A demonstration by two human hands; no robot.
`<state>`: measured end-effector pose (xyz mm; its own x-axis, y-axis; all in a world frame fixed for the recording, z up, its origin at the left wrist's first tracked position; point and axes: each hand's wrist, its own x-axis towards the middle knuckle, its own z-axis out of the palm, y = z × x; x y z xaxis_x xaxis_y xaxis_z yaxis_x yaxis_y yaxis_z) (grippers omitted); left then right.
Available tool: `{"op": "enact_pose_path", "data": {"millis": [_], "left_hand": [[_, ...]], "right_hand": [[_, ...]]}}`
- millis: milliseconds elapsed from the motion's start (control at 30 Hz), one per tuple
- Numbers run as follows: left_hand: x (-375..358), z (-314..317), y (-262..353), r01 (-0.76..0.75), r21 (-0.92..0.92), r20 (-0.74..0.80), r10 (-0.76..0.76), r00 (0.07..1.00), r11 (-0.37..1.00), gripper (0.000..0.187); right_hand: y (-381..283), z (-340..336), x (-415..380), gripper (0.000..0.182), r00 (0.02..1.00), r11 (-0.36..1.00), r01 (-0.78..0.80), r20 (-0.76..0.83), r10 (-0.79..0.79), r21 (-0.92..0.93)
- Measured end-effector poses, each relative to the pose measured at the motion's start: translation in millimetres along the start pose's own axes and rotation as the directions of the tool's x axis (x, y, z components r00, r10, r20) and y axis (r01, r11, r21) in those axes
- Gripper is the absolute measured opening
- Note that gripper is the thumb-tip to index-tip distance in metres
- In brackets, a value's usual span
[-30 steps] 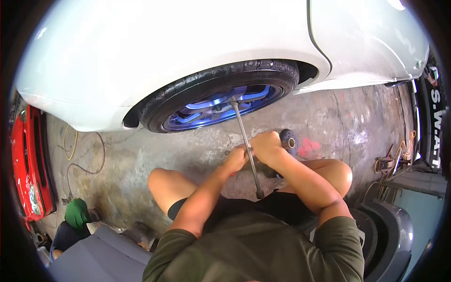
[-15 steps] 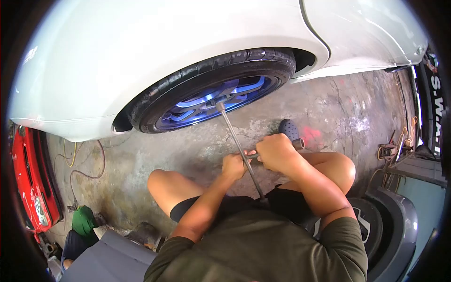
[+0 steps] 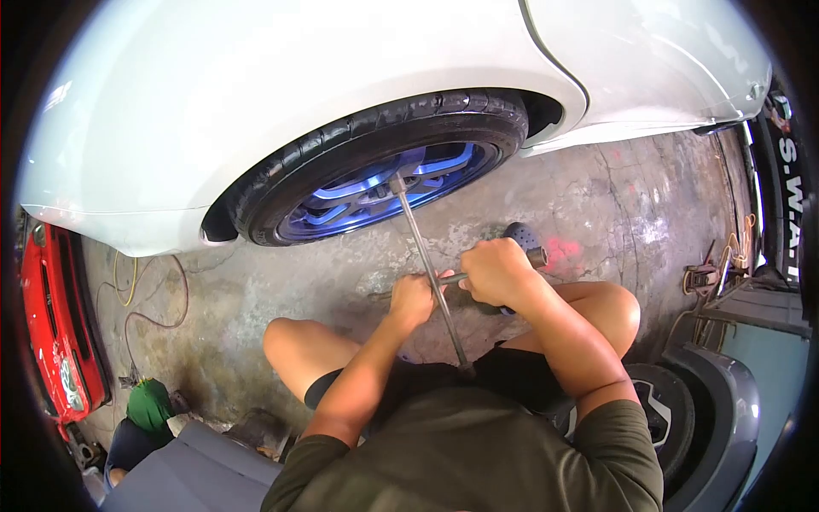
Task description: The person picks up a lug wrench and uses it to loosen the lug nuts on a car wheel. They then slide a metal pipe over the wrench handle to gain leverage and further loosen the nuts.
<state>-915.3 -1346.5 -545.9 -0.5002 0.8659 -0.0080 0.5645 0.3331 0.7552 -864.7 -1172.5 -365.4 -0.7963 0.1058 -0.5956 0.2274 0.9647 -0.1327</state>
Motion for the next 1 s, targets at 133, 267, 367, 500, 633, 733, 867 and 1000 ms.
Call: {"op": "enact_pose_path", "data": {"millis": [133,267,367,500,633,733,867,1000], "left_hand": [[-2.6,8.6,-4.6,0.015,0.07,-0.049,-0.011,0.999,0.997,0.026],[1.6,-7.7,18.1,0.192,0.08,0.0,-0.193,0.981,0.978,0.027],[7.2,-29.0,38.4,0.318,0.101,0.027,-0.322,0.946,0.943,0.032],[14.1,-45.9,40.8,0.322,0.07,0.055,-0.326,0.944,0.944,0.029],[20.1,-59.0,35.1,0.335,-0.092,0.103,-0.326,0.94,0.938,0.02],[12.8,-51.2,25.8,0.272,-0.13,0.021,-0.272,0.962,0.953,0.018],[8.5,-32.6,9.5,0.211,-0.07,-0.058,-0.215,0.975,0.975,0.019],[10.8,-33.6,2.7,0.171,-0.051,-0.044,-0.174,0.984,0.984,0.025]], "right_hand": [[0.2,-5.8,1.2,0.027,1.0,1.0,-0.006,0.014,0.006,-0.007],[20.0,3.9,4.9,0.032,0.999,1.0,-0.003,-0.046,0.003,0.001],[30.6,-9.7,11.8,0.039,0.995,0.997,-0.068,0.075,0.065,0.032],[30.2,-0.7,15.7,0.049,0.996,0.994,-0.087,-0.033,0.085,-0.062],[20.2,-23.5,-8.3,0.051,0.997,0.995,-0.056,-0.05,0.053,-0.079],[43.1,-53.2,-18.8,0.05,0.975,0.973,-0.169,-0.12,0.189,0.156],[95.2,-23.7,8.3,0.058,0.994,0.503,0.026,-0.076,0.079,0.864],[101.5,8.4,16.6,0.055,0.987,-0.474,0.145,-0.16,0.01,0.868]]}}
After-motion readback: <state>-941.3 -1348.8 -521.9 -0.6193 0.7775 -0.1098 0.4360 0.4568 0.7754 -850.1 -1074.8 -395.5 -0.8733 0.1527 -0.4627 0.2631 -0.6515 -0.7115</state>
